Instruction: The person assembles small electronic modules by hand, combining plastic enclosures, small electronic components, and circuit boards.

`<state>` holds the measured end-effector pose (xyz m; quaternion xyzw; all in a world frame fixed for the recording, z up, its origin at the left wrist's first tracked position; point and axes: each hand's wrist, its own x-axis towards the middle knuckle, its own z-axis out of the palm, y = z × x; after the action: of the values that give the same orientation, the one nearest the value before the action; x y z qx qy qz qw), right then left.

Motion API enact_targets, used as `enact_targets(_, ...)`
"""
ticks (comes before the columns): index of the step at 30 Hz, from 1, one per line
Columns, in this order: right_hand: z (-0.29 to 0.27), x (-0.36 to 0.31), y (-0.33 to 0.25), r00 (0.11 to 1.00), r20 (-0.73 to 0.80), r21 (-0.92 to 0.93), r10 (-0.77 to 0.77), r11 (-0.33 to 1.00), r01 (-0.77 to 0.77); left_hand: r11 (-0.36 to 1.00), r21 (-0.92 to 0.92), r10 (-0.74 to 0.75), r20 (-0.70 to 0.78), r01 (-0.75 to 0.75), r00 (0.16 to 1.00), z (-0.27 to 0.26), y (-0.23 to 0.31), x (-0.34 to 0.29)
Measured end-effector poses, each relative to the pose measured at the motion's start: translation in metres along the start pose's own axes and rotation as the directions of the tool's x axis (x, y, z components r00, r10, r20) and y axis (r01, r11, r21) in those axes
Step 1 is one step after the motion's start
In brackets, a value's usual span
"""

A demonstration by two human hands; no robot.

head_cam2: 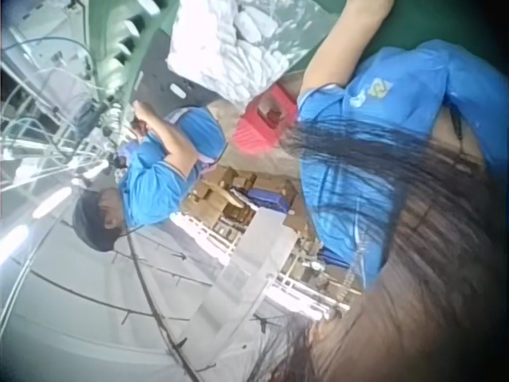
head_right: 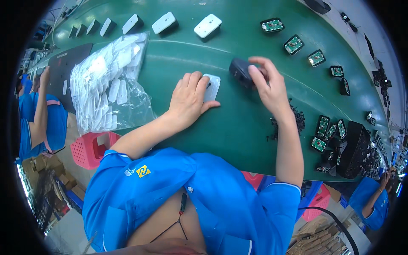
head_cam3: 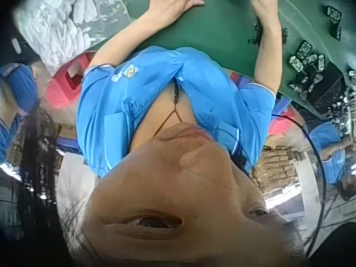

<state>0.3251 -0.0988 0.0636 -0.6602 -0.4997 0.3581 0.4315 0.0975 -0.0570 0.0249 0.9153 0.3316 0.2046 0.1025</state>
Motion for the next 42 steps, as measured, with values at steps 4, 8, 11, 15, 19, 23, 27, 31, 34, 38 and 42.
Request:
enact_targets(4,0.005,-0.032,0.024,0.963,-0.260,-0.564,-0.073,0.821,-0.090,0.988,-0.146,0.045,-0.033,-0.050,0.998,0.001,-0.003,0.001)
enact_targets(8,0.006,-0.055,0.004,0.942,-0.117,-0.598,-0.316,0.779,0.187,0.953,-0.278,0.119,-0.028,-0.122,0.992,-0.004,-0.019,0.001)
enact_targets(11,0.013,-0.063,0.003,0.953,0.057,-0.587,-0.297,0.763,0.272,0.941,-0.298,0.174,0.022,-0.160,0.984,-0.006,-0.029,0.002)
enact_targets(15,0.020,-0.059,0.003,0.919,-0.004,-0.533,-0.394,0.778,0.332,0.875,-0.469,0.158,0.042,-0.120,0.987,-0.007,-0.032,0.004)
enact_targets(19,0.040,-0.048,-0.011,0.869,0.095,-0.431,-0.486,0.766,0.476,0.800,-0.595,0.094,-0.014,-0.084,0.995,-0.017,-0.039,-0.002)
enact_targets(23,0.054,-0.035,-0.011,0.845,0.172,-0.409,-0.507,0.743,0.529,0.756,-0.644,0.138,-0.018,-0.117,0.990,-0.016,-0.045,-0.010)
enact_targets(27,0.060,-0.029,-0.011,0.845,0.223,-0.430,-0.487,0.728,0.533,0.811,-0.572,0.156,0.008,-0.123,0.988,-0.011,-0.050,-0.017)
enact_targets(31,0.063,-0.029,-0.010,0.812,0.275,-0.512,-0.514,0.637,0.577,0.839,-0.528,0.190,0.056,-0.133,0.980,-0.010,-0.053,-0.018)
enact_targets(34,0.066,-0.031,-0.008,0.773,0.305,-0.601,-0.556,0.518,0.609,0.882,-0.433,0.237,0.064,-0.187,0.969,-0.011,-0.056,-0.018)
enact_targets(38,0.066,-0.026,-0.009,0.744,0.337,-0.644,-0.576,0.435,0.629,0.921,-0.283,0.299,0.071,-0.268,0.952,-0.015,-0.061,-0.017)
enact_targets(42,0.066,-0.026,-0.008,0.773,0.300,-0.628,-0.559,0.494,0.601,0.925,-0.145,0.366,0.083,-0.352,0.927,-0.021,-0.058,-0.013)
